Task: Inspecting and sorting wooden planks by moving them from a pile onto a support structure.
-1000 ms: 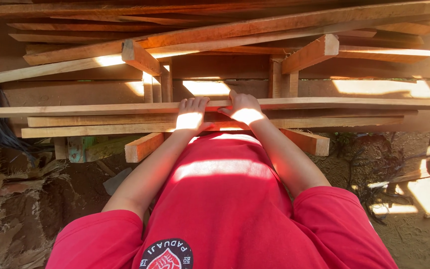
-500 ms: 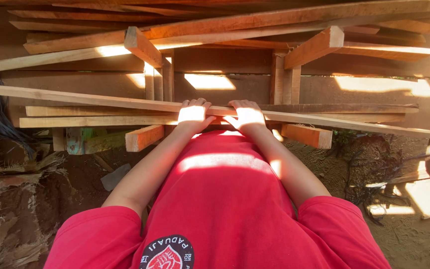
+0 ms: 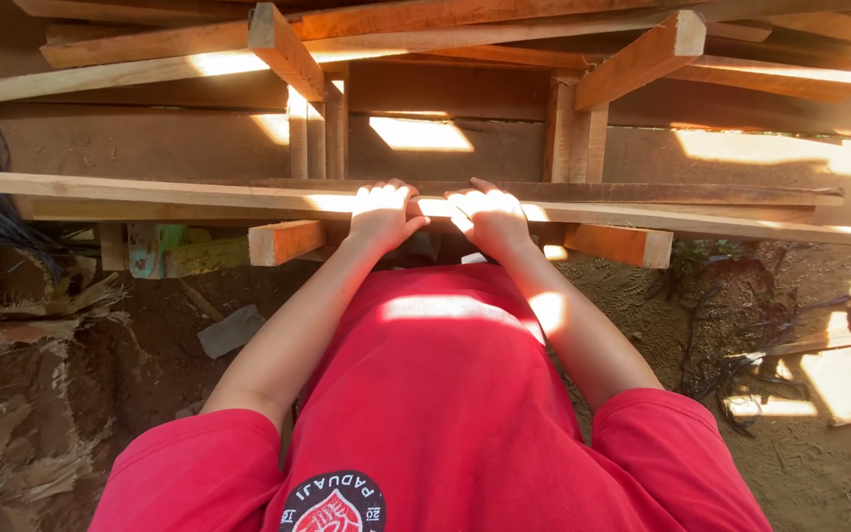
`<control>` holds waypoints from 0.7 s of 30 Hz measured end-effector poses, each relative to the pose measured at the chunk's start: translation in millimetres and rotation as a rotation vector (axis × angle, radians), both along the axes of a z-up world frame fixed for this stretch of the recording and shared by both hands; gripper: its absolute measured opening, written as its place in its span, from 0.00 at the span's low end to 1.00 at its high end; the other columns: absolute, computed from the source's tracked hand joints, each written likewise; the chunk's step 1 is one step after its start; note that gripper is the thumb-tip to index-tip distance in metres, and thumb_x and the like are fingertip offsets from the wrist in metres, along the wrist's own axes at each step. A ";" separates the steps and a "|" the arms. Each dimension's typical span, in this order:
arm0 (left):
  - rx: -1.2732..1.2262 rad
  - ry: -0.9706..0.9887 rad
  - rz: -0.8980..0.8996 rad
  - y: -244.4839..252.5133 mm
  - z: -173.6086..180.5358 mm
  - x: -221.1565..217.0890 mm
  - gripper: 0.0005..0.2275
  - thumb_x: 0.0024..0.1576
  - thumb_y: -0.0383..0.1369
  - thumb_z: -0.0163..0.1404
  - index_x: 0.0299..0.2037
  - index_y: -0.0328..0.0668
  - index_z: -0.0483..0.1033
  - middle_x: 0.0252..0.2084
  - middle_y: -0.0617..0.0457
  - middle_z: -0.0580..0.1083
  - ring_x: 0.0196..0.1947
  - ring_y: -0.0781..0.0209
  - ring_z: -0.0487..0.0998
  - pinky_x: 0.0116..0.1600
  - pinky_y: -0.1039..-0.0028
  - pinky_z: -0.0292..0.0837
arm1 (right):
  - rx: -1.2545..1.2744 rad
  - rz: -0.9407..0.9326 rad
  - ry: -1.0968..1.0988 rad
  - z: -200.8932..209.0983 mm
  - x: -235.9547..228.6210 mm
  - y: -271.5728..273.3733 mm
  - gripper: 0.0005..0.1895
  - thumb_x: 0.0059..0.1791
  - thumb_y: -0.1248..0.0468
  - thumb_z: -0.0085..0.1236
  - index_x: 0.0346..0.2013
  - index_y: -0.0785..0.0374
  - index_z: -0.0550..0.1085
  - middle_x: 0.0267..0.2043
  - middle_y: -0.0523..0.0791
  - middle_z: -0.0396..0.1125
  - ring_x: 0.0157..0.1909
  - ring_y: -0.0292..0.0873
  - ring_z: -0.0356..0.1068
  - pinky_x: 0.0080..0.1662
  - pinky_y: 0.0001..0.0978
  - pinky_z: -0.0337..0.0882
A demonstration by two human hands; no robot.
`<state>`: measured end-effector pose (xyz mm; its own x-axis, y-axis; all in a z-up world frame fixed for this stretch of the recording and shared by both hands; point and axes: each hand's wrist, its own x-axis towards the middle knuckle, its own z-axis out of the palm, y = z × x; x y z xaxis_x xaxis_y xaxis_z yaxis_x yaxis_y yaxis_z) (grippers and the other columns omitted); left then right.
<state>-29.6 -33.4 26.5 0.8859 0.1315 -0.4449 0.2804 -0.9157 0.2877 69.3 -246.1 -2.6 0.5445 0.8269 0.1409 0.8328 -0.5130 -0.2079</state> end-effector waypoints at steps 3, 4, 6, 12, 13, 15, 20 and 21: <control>-0.022 0.016 0.030 2.4 7.7 10.2 0.23 0.58 0.54 0.53 0.60 0.60 0.72 0.56 0.58 0.73 0.62 0.57 0.72 0.68 0.61 0.58 | 0.037 -0.026 -0.090 15.8 7.2 2.6 0.20 0.45 0.44 0.58 0.43 0.52 0.76 0.37 0.43 0.69 0.40 0.48 0.71 0.46 0.39 0.70; -0.024 0.034 0.048 2.8 11.2 13.8 0.23 0.57 0.55 0.53 0.60 0.63 0.71 0.56 0.59 0.73 0.62 0.58 0.72 0.68 0.61 0.57 | 0.046 0.021 -0.053 22.6 12.1 1.6 0.17 0.49 0.46 0.57 0.45 0.51 0.77 0.38 0.44 0.70 0.42 0.48 0.72 0.48 0.40 0.70; -0.023 0.037 0.053 3.0 1.1 18.6 0.23 0.58 0.54 0.53 0.61 0.62 0.71 0.57 0.60 0.72 0.63 0.59 0.71 0.68 0.61 0.57 | -0.125 0.023 0.057 16.7 25.3 4.6 0.17 0.51 0.45 0.55 0.50 0.46 0.75 0.44 0.40 0.69 0.49 0.46 0.69 0.50 0.39 0.71; 0.055 0.035 0.012 -3.5 15.9 19.1 0.29 0.55 0.53 0.58 0.65 0.57 0.67 0.61 0.58 0.68 0.65 0.59 0.66 0.68 0.66 0.58 | -0.275 -0.030 0.283 18.6 39.5 5.6 0.25 0.48 0.39 0.58 0.58 0.40 0.74 0.56 0.34 0.67 0.65 0.40 0.62 0.65 0.40 0.64; 0.063 0.073 0.012 -5.8 25.1 19.8 0.32 0.55 0.55 0.59 0.67 0.56 0.65 0.63 0.57 0.67 0.66 0.60 0.66 0.69 0.66 0.58 | -0.306 -0.044 0.312 21.2 39.5 4.3 0.28 0.48 0.40 0.60 0.60 0.41 0.73 0.58 0.34 0.66 0.64 0.40 0.64 0.66 0.40 0.63; 0.041 0.117 0.015 4.9 14.0 27.3 0.33 0.53 0.53 0.61 0.67 0.55 0.66 0.63 0.57 0.67 0.65 0.58 0.67 0.68 0.64 0.60 | -0.383 -0.063 0.406 21.7 50.1 12.2 0.30 0.47 0.38 0.59 0.61 0.41 0.72 0.59 0.35 0.68 0.63 0.42 0.67 0.64 0.43 0.66; 0.029 0.161 -0.028 9.3 13.8 41.8 0.34 0.49 0.51 0.65 0.65 0.52 0.69 0.59 0.54 0.68 0.60 0.52 0.70 0.61 0.61 0.66 | -0.504 -0.073 0.572 52.6 59.8 22.0 0.35 0.47 0.38 0.63 0.65 0.44 0.70 0.59 0.38 0.71 0.61 0.46 0.71 0.61 0.46 0.73; 0.045 0.179 -0.035 9.8 15.8 45.8 0.33 0.49 0.52 0.65 0.64 0.52 0.70 0.58 0.54 0.68 0.59 0.53 0.70 0.60 0.62 0.66 | -0.506 -0.027 0.565 57.3 62.4 22.4 0.36 0.47 0.38 0.61 0.66 0.46 0.69 0.60 0.40 0.70 0.62 0.48 0.70 0.61 0.47 0.72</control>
